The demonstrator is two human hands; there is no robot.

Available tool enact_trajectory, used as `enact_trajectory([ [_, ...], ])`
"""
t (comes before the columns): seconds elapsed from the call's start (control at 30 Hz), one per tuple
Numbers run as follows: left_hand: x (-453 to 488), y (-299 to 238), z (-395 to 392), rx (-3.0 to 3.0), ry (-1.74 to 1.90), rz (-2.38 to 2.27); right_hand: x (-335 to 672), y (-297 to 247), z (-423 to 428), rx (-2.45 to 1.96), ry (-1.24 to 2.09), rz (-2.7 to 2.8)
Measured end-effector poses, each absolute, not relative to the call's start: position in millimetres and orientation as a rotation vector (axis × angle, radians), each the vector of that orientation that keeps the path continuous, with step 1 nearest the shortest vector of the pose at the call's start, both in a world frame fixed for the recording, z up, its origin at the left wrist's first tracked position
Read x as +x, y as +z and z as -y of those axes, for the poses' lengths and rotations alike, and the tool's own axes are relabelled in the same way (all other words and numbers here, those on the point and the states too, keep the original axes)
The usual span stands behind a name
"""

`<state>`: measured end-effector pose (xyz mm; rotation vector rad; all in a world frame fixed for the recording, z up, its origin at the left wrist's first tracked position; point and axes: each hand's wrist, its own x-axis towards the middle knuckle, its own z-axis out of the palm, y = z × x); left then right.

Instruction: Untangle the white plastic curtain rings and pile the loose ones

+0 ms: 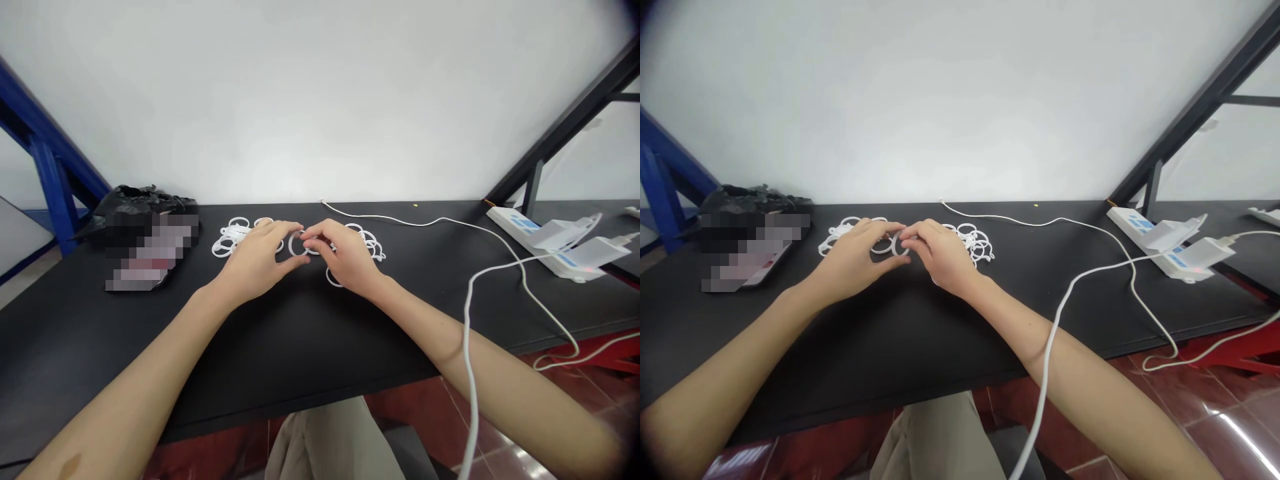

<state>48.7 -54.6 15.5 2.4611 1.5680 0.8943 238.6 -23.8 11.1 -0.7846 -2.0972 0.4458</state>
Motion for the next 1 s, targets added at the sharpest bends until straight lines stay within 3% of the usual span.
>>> enact_trajectory([
  [0.77,50.1,12.9,54.1,2.503,0.890,-1.583,238.6,12.1,21.6,-0.868,0.591,2.073],
  [1.0,32.4,10.9,43.5,2.478,0.874,-2.058,245.3,8.9,13.6,-1.106,0.128,2.316],
])
